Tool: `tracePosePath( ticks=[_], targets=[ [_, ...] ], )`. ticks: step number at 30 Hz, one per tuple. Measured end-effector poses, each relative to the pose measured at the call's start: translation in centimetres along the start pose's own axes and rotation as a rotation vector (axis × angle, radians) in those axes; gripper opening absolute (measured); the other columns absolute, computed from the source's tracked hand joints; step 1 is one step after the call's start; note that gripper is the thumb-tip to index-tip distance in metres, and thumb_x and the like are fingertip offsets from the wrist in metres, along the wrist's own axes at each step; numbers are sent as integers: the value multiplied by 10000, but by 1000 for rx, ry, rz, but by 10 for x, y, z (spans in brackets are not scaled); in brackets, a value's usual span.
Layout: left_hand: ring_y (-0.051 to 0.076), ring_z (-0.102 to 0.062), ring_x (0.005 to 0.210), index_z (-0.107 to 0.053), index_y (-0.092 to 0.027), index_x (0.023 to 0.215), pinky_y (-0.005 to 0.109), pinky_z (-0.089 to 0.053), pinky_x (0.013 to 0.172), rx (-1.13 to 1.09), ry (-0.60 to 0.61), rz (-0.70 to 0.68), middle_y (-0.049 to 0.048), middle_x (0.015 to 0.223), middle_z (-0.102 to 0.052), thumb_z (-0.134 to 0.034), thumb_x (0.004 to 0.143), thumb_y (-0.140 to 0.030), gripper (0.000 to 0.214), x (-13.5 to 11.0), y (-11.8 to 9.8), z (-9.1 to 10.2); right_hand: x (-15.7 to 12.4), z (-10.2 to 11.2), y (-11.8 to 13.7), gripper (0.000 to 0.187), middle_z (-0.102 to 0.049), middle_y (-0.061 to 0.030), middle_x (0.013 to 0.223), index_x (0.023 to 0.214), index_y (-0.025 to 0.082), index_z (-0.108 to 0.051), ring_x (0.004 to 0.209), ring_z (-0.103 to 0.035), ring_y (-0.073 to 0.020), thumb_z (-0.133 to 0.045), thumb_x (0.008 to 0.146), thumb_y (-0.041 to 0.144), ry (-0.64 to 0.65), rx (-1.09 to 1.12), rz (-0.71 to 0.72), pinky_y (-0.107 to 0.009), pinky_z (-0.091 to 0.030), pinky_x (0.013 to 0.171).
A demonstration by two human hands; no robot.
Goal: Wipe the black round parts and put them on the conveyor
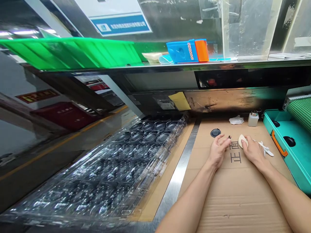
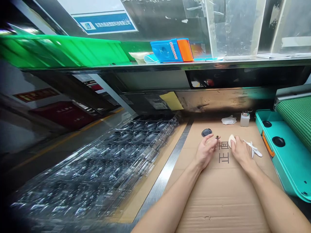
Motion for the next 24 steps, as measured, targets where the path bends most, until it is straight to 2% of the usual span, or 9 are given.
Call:
tracePosePath(
  ticks=[2,5,7,10,12,15,19,24],
  targets=[
    [242,-549,1279,-606,-213,1183,338,-387,1108,154,-17,-196,118,1252,-659,-839,602,5,663,-6,-4,0,0,0,0,398,-730,-96,1024,1312,261,-525,914,-685,-268,-336,1021,457,-2,-1,6,-315,-397,729],
    [239,-475,1350,-644,-242,1179,305,-334,1138,245,45,-296,96,1291,-637,-830,573,34,692,-14,-2,-6,1,-1,1,401,-730,-99,1026,1319,261,-519,916,-684,-270,-332,1022,456,4,-18,8,-320,-403,739],
    [248,-540,1277,-642,-233,1193,310,-384,1089,259,81,-260,106,1235,-664,-826,623,-20,636,-15,2,-10,1,-1,1,407,-730,-102,1023,1316,257,-520,917,-683,-273,-325,1023,460,11,-26,6,-323,-405,740],
    [250,-665,1005,-649,-183,1151,338,-493,903,318,98,-116,124,1077,-712,-762,792,-272,387,-12,11,-13,1,-1,1,416,-728,-110,1030,1310,252,-526,927,-683,-277,-313,1025,467,20,-29,-1,-326,-405,739],
    [235,-671,889,-666,-152,1095,341,-507,826,387,95,-83,135,1027,-712,-715,832,-388,357,-11,14,-13,1,-1,1,415,-728,-113,1030,1306,251,-529,932,-684,-281,-317,1024,470,20,-33,-10,-328,-402,734],
    [242,-651,990,-628,-169,1160,349,-490,907,591,96,-245,142,1135,-679,-824,724,-357,514,-13,8,-15,0,1,1,414,-732,-116,1008,1297,250,-530,920,-688,-298,-316,1022,475,2,-42,4,-334,-393,709],
    [244,-606,1139,-449,-218,1339,390,-454,1019,861,140,-481,122,1225,-642,-889,637,-319,835,-22,1,-20,-1,2,3,407,-736,-118,1005,1277,248,-538,913,-692,-309,-302,1023,463,-9,-44,32,-339,-382,686],
    [218,-612,1159,-315,-238,1441,387,-462,1035,923,90,-563,99,1221,-645,-882,648,-353,981,-20,-1,-17,0,1,2,387,-737,-104,1006,1268,252,-535,916,-693,-299,-331,1016,462,-10,-42,29,-330,-383,689]
  ],
)
Point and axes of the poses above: each hand's wrist, its own x-axis towards the middle knuckle, its own z-axis out of the back of the hand, y = z × x, the point moved 5 cm from there along x, towards the middle knuckle
